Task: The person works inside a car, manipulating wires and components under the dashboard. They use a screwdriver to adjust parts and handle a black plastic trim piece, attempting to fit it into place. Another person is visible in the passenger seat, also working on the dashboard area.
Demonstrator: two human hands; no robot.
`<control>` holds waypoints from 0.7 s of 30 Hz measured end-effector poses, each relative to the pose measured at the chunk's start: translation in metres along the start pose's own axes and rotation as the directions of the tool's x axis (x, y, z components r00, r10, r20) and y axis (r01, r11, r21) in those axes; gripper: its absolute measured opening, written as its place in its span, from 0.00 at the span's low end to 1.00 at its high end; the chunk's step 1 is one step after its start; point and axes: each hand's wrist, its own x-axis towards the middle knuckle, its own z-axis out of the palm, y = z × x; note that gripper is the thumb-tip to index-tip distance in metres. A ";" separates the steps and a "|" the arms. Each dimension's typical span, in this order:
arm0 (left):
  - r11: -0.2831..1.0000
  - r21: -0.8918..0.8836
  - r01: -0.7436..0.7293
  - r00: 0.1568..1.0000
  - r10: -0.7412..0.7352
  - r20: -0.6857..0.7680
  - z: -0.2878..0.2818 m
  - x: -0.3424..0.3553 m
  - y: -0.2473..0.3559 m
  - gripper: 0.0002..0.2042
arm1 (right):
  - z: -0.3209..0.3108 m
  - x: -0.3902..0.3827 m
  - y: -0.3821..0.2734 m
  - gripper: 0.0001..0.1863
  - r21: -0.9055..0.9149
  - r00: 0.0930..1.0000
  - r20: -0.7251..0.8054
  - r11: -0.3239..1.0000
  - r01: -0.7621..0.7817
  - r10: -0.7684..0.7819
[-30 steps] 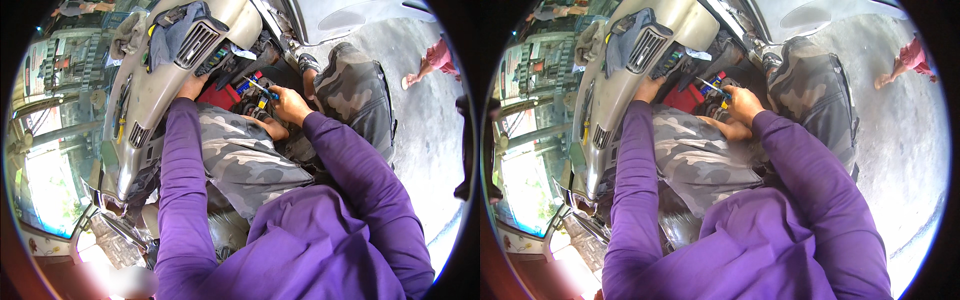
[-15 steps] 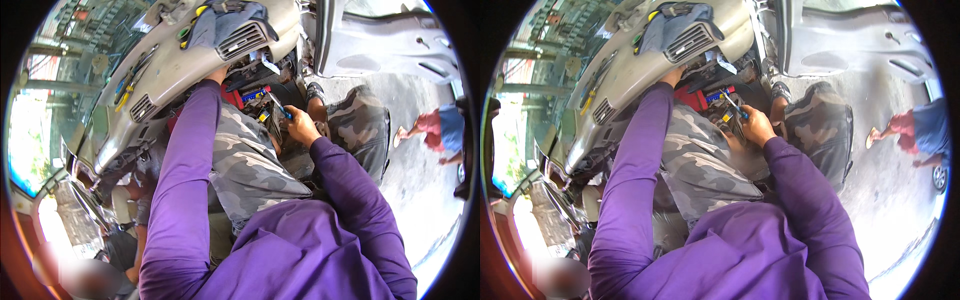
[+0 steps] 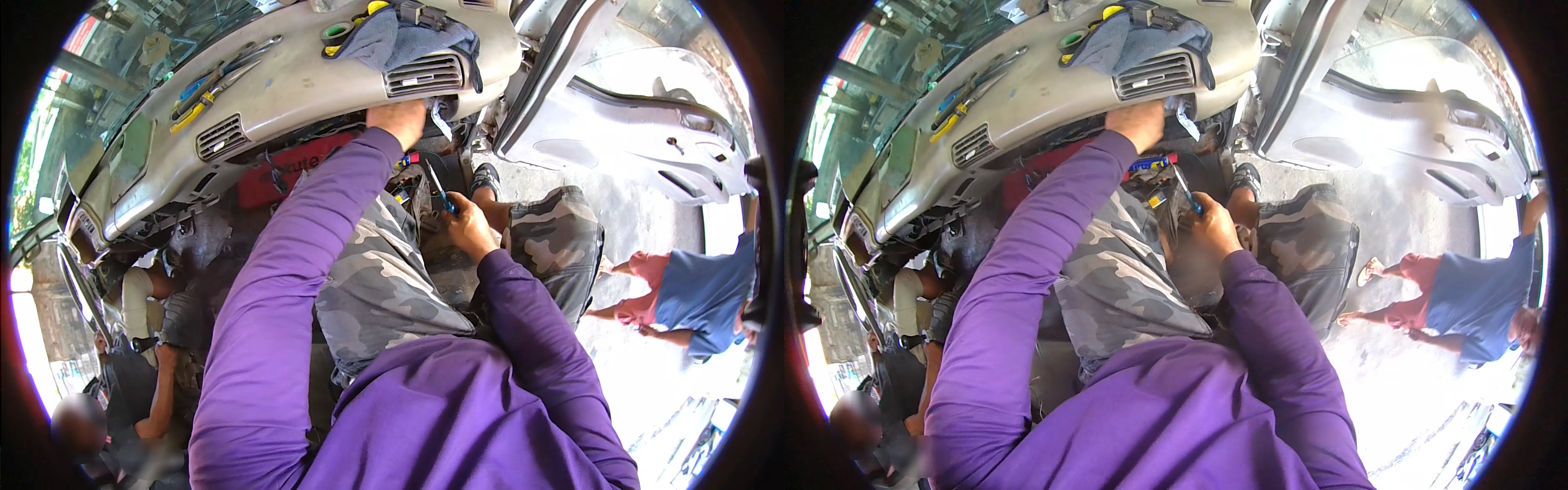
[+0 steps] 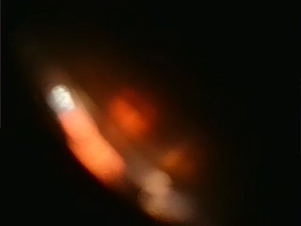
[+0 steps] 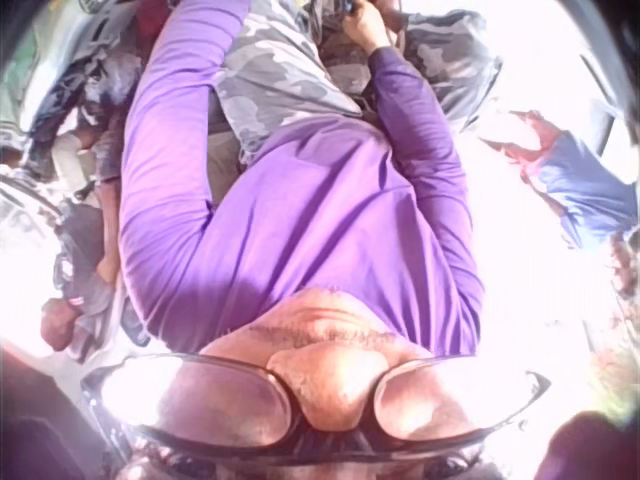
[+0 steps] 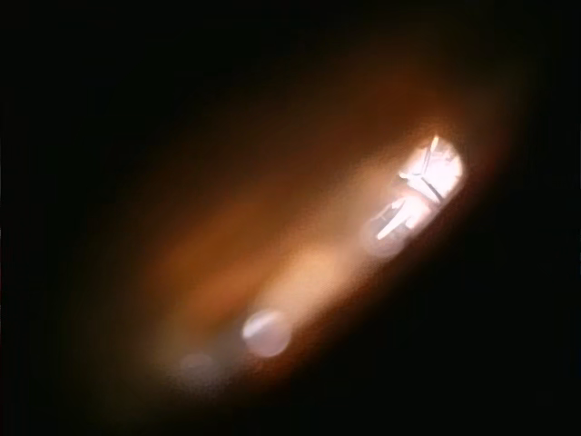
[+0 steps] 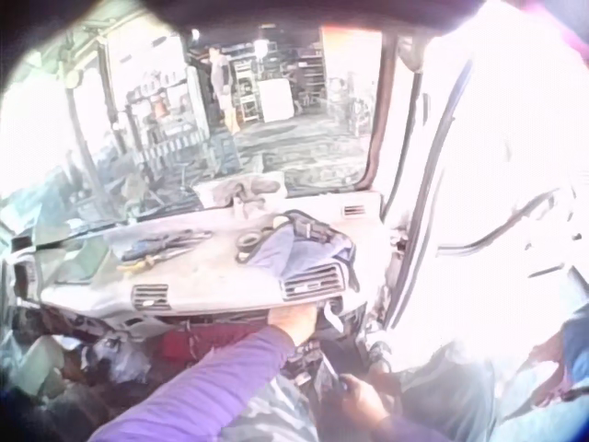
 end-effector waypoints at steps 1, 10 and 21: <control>0.999 -0.036 0.013 0.997 -0.011 0.074 0.000 0.002 0.009 0.19 | -0.001 0.001 0.002 0.23 -0.008 1.000 -0.004 1.000 0.003 -0.003; 0.985 -0.173 0.004 0.908 0.068 0.412 0.001 0.022 0.035 0.17 | 0.004 0.005 0.032 0.23 -0.052 0.999 -0.004 0.997 0.049 -0.049; 0.946 -0.316 0.072 0.993 -0.037 0.114 0.006 0.003 -0.002 0.18 | -0.001 0.005 0.009 0.23 -0.014 0.998 0.038 0.998 0.054 -0.053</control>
